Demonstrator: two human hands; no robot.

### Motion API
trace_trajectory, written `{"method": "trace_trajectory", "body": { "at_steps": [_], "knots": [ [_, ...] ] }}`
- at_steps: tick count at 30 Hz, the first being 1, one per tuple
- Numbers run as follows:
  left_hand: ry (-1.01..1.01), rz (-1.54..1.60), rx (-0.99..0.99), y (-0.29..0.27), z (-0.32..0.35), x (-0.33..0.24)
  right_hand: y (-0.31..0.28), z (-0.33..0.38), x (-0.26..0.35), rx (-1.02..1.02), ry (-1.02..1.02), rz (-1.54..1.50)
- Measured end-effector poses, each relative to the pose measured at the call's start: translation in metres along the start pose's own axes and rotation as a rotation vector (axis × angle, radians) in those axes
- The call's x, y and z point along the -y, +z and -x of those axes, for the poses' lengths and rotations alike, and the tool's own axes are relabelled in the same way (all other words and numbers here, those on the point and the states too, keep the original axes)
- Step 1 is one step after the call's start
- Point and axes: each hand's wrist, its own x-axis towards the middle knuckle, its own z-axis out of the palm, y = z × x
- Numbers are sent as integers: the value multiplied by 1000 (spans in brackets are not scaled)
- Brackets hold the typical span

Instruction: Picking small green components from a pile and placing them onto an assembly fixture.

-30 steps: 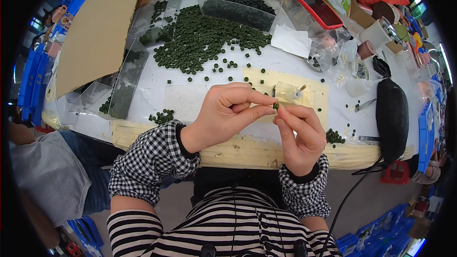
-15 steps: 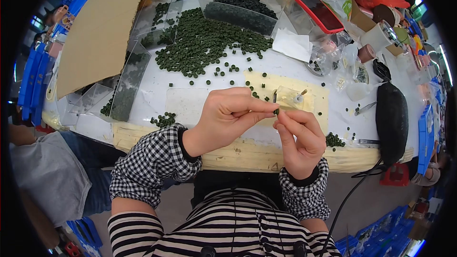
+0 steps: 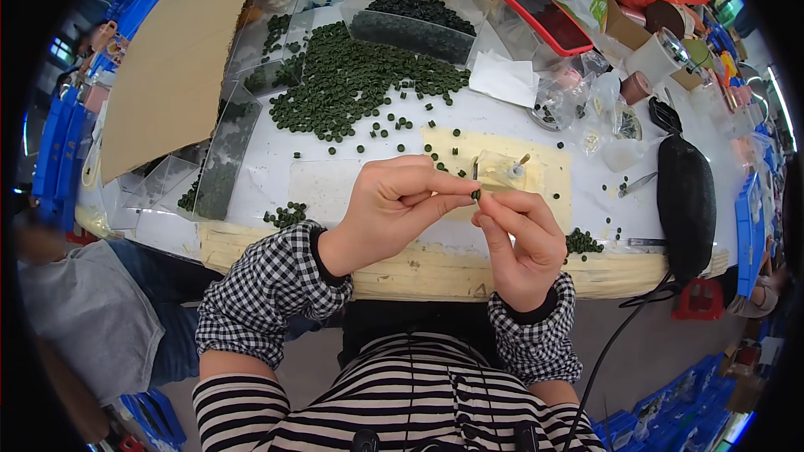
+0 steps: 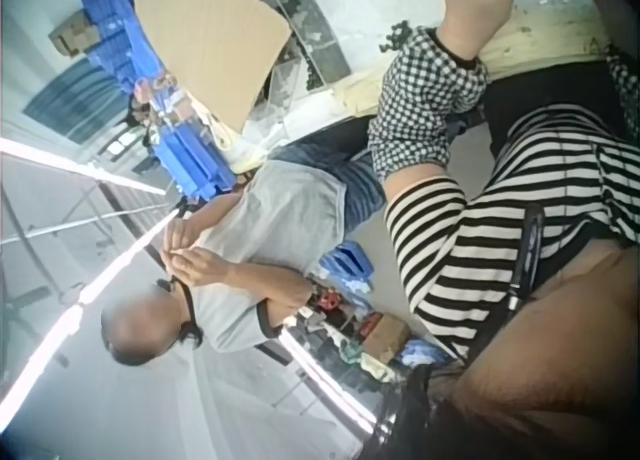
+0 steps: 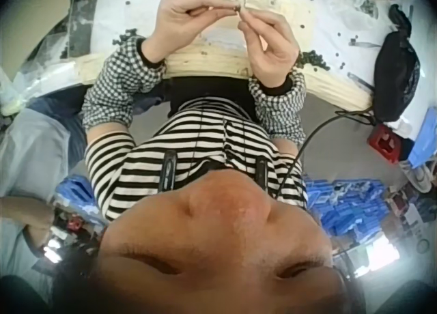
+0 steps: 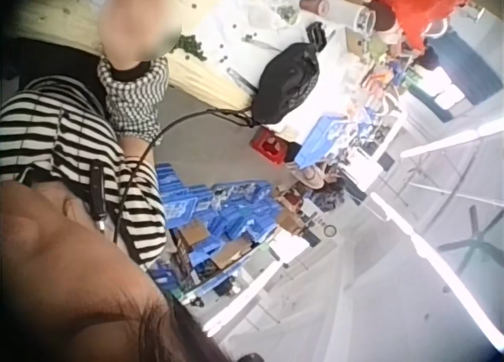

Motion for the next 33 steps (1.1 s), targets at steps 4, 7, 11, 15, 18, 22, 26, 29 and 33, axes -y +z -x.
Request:
{"method": "trace_trajectory", "body": {
  "at_steps": [4,7,11,15,18,22,26,29,33],
  "knots": [
    [-3,0,5,1,0,0,-1,0,0,-3,-3,0],
    [-4,-2,4,0,1,0,-1,0,2,-2,-1,-1],
    [-8,4,4,0,1,0,-1,-1,2,1,1,-16],
    [9,-19,0,0,1,0,-2,-1,3,-3,17,-31],
    [16,-41,-6,0,2,-3,-1,0,2,-5,32,-53],
    [31,-51,0,0,2,-2,1,-1,2,-15,46,-41],
    [-184,67,2,2,3,-4,2,0,1,-16,51,-34],
    [-379,206,24,2,3,0,2,0,0,-20,43,-28],
    [-546,435,32,2,-1,3,3,-1,-3,-20,69,-32]
  ]
}}
